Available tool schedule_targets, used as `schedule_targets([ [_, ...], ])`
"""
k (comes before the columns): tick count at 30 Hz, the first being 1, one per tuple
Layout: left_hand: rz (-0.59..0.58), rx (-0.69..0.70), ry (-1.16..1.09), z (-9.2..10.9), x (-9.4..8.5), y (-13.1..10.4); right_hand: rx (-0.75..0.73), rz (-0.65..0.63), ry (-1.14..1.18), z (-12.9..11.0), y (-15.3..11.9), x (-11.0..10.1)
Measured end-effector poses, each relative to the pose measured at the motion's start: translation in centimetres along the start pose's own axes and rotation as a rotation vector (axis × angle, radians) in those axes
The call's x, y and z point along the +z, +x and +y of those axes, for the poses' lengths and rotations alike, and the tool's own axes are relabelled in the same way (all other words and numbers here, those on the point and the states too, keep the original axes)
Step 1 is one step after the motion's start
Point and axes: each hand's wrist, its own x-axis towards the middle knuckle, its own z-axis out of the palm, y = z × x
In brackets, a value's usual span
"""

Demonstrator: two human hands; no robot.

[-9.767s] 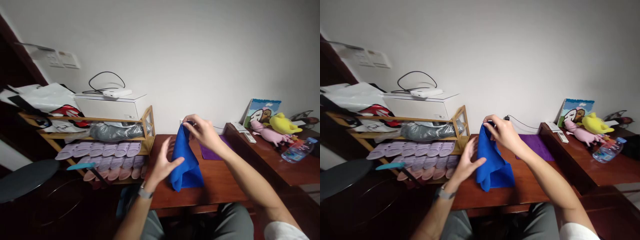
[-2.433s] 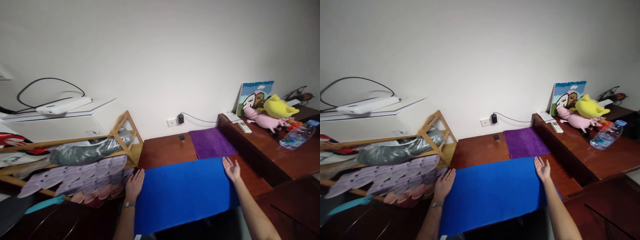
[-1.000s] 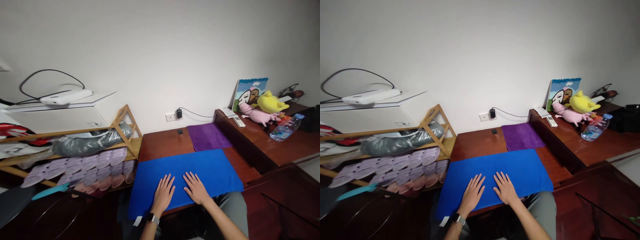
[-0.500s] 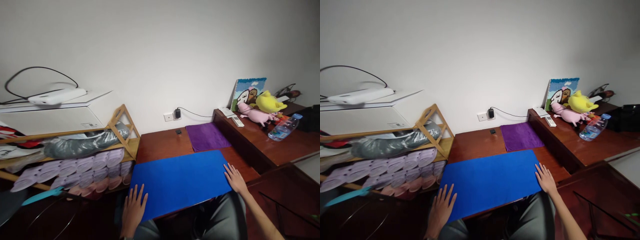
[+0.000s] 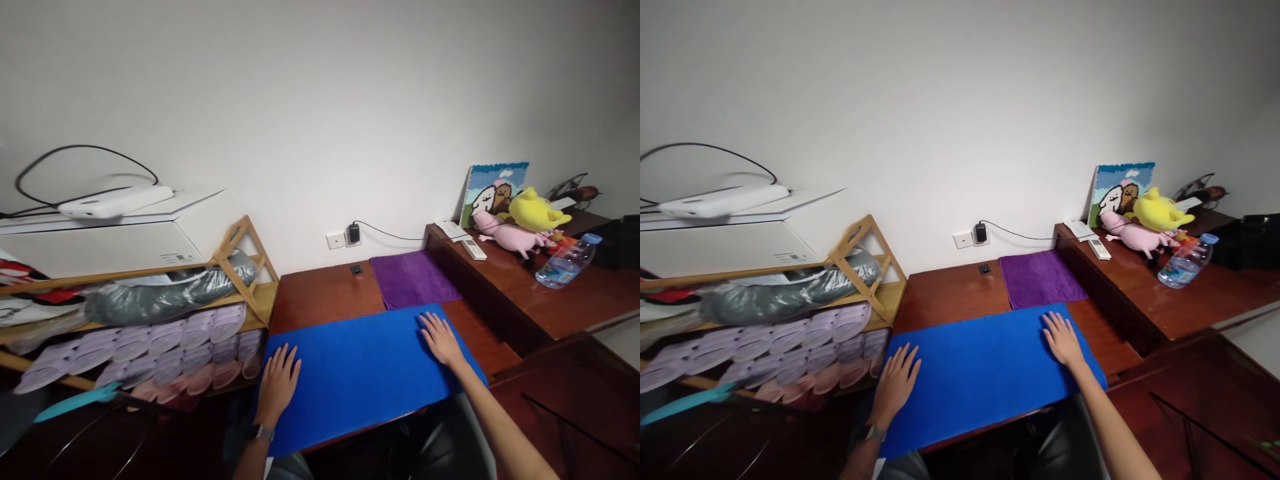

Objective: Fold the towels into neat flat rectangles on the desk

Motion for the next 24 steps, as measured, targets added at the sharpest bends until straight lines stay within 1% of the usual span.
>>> schedule_targets([
  [2,-0.018,-0.015,-0.017,0.3,0.3,2.7,-0.028,-0.057,0.007,-1.0,1.5,2.2],
  [3,-0.025,-0.030,-0.026,0.2,0.4,3.8,-0.029,-0.072,0.000,-1.1,2.2,2.9],
  [5,-0.038,-0.056,-0.043,-0.6,0.3,5.1,-0.005,-0.061,-0.035,-0.4,3.4,3.1],
  [7,-0.043,-0.064,-0.042,-1.8,0.0,5.5,0.046,-0.007,-0.081,1.1,4.3,1.8],
  [9,-0.024,-0.076,-0.016,-2.8,-0.2,5.4,0.103,0.056,-0.117,2.9,4.7,-0.1],
  [11,0.006,-0.102,0.013,-3.4,-0.3,5.2,0.145,0.104,-0.108,4.4,4.8,-1.9],
  [13,0.029,-0.124,0.027,-3.5,-0.1,5.1,0.161,0.136,-0.071,5.3,4.8,-3.0],
  [16,0.038,-0.114,0.035,-3.3,0.2,5.2,0.157,0.151,-0.050,5.7,4.7,-3.2],
  [20,0.035,-0.102,0.020,-3.3,0.5,5.2,0.146,0.126,-0.122,5.6,4.5,-2.7],
  [22,0.040,-0.112,-0.017,-3.3,0.3,5.3,0.147,0.125,-0.136,5.4,4.7,-2.9],
  [24,0.045,-0.128,-0.065,-2.7,-0.2,5.3,0.163,0.129,-0.139,5.1,5.2,-3.4],
])
